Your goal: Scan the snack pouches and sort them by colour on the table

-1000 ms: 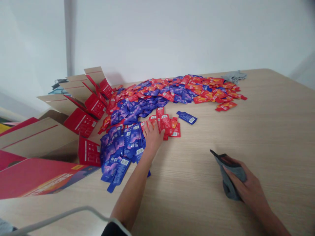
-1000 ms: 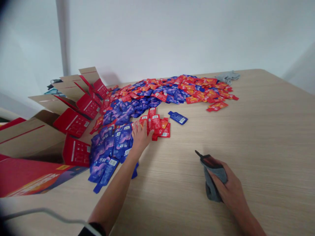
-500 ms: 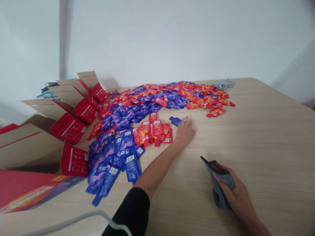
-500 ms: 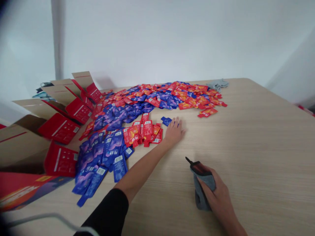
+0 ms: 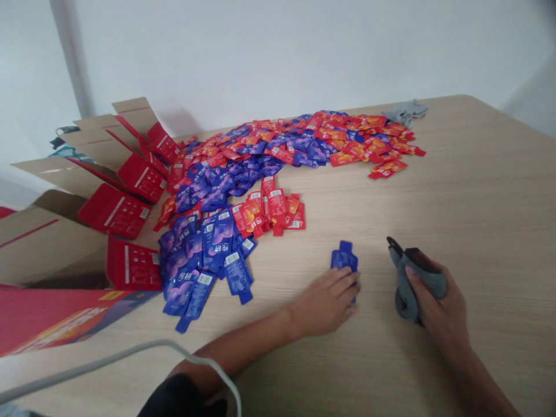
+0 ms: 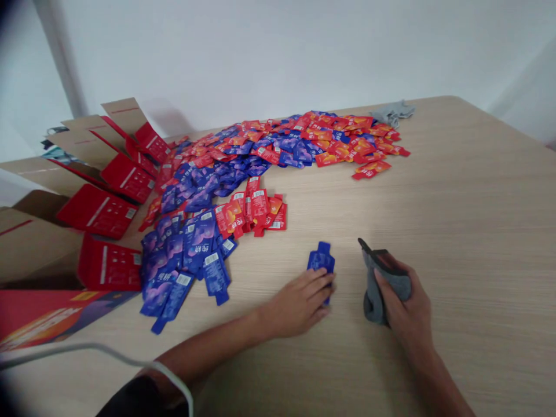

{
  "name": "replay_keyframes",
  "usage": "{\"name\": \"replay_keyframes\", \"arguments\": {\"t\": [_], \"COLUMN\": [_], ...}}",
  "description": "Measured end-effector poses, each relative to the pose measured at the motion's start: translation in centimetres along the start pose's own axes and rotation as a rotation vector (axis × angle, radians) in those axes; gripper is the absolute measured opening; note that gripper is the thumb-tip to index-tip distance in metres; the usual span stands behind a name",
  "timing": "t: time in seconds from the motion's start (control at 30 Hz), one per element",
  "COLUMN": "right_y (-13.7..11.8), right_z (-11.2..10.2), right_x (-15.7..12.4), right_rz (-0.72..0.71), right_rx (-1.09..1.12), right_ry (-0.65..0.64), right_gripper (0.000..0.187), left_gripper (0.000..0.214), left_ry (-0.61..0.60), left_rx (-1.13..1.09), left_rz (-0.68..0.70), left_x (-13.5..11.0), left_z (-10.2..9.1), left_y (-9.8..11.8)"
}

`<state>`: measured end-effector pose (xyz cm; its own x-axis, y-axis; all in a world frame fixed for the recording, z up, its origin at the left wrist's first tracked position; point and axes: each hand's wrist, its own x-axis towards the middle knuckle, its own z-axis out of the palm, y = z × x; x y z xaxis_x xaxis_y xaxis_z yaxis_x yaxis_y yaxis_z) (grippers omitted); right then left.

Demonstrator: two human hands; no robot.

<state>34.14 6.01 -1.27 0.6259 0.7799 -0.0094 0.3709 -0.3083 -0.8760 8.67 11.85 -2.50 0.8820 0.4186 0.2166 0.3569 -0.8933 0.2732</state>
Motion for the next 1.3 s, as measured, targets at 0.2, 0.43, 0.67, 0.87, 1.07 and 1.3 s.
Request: {"name": "replay_keyframes", "arguments": {"t": [0.2,0.43,0.67,0.87,1.07,1.3], "right_y": [-0.1,-0.2,-0.7,-2.1,-2.4,-1.4], "right_z": [-0.8,-0.1,0.3,0.5,2.5,6.7], "right_x": [0.1,-0.1,-1.5,-4.3,-11.6,-10.8], "right_rz": [0.019,-0.045,-0.197,-0.619,-1.086,-1.154], "right_rx": [-0.044,-0.051,-0.061,-0.179,-0.242,-0.407], "right_ry": [0.069,0.046,-0.003,-0.427,-0.762,-0.839], "right_gripper": [0.069,0.068,0.057,0.039,0.044,0.039], "left_gripper": [0.038,0.043,0.047,0.045,0.037,0.038], "left_ry": [-0.077,0.068,0.041,0.008,0.039,0.055], "left_rx": [0.092,0.128,0.067,0.008,-0.122,-0.097], "left_rz": [0.042,-0.164,-0.16,-0.098,-0.083,-0.071], "left_x": [-9.8,-15.5,-17.0,-17.3,-17.4,-17.5], "left_z": [-1.8,-0.4,0.2,-1.2,-0.1,0.9], "left_y": [6.7,9.9,11.0,11.1,11.2,11.1]}}
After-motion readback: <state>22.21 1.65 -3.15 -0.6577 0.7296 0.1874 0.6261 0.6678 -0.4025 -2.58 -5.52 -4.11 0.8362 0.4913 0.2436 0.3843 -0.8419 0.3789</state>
